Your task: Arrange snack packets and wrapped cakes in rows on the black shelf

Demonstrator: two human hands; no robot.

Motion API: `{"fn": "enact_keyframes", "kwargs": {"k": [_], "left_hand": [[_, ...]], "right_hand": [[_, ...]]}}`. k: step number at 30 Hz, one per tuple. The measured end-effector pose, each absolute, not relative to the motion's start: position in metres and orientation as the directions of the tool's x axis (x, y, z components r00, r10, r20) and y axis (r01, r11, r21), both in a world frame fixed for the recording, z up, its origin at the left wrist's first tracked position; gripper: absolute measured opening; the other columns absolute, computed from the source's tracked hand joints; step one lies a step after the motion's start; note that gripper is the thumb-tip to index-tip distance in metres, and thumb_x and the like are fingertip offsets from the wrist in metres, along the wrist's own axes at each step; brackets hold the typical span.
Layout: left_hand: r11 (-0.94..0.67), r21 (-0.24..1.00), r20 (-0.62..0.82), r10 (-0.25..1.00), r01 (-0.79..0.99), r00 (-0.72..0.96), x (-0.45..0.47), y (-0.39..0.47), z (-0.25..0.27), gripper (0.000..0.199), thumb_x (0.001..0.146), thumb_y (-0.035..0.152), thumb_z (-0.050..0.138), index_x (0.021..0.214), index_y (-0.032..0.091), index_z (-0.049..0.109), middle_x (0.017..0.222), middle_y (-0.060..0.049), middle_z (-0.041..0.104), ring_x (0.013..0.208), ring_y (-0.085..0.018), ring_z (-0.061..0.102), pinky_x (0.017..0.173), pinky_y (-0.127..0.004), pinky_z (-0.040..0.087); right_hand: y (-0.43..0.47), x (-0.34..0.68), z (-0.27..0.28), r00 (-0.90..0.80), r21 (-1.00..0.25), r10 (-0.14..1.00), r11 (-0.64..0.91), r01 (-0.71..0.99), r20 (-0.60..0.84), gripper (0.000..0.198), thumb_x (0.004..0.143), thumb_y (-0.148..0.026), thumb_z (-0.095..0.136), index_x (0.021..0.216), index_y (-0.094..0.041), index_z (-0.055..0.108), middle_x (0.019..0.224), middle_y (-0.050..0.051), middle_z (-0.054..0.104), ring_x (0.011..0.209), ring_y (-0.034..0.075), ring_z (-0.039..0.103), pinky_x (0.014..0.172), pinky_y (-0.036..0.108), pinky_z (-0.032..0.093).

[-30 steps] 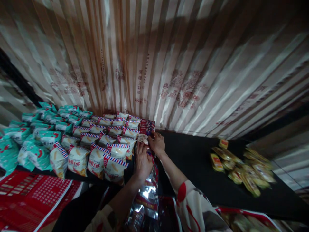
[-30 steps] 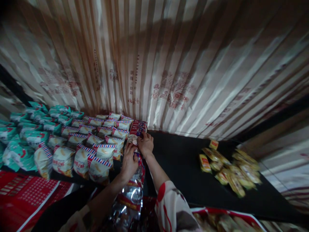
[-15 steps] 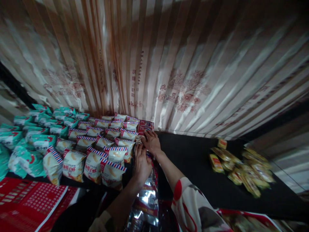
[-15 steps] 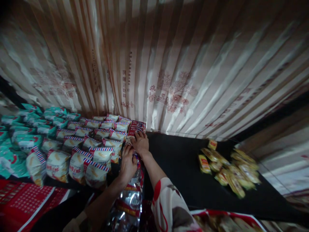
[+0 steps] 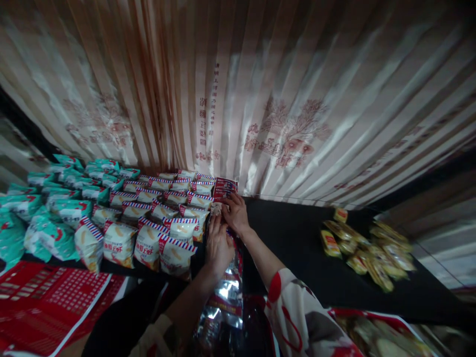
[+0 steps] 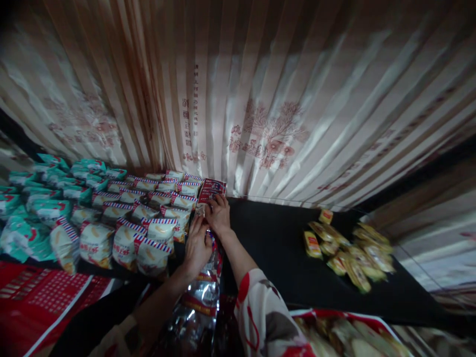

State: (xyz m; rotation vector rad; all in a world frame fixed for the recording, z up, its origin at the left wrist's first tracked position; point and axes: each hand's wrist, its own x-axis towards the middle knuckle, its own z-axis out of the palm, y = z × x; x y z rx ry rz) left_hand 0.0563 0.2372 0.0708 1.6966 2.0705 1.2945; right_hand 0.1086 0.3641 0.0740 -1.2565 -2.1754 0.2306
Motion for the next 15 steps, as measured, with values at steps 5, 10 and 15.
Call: {"fn": "enact_keyframes", "kwargs": {"k": [5,10,15], "left_hand": [[-0.026,0.698,0.372,0.867,0.716,-0.331,0.064,0.213,0.082,0.033,0.077,0.005,0.043,0.1,0.014,0.064,0.134,-0.012,0.051,0.134,-0.026,0.035,0.11,-0.047,0.035],[-0.145,0.73,0.391,0.89,0.668,-0.234,0.077,0.162,0.095,0.035,0.08,0.005,0.039,0.095,0.019,0.066,0.118,-0.008,0.062,0.115,-0.021,0.054,0.101,-0.041,0.045],[-0.319,0.778,0.318,0.943,0.541,0.098,0.08,0.074,0.087,0.036,0.083,0.01,0.036,0.102,0.02,0.066,0.108,-0.008,0.067,0.103,-0.017,0.061,0.094,-0.03,0.048]], "right_hand": [[0.333,0.125,0.082,-0.303,-0.518,0.821,0.547,0.658,0.483,0.03,0.083,-0.024,0.045,0.098,-0.015,0.07,0.122,0.013,0.059,0.124,0.026,0.043,0.104,0.043,0.036],[0.272,0.155,0.095,-0.189,-0.664,0.841,0.52,0.537,0.506,0.031,0.085,-0.03,0.043,0.101,-0.019,0.067,0.116,0.01,0.063,0.116,0.023,0.051,0.101,0.043,0.039],[0.179,0.193,0.095,-0.03,-0.845,0.91,0.395,0.361,0.413,0.026,0.087,-0.034,0.045,0.101,-0.022,0.064,0.103,0.008,0.067,0.099,0.021,0.061,0.093,0.038,0.045]]}}
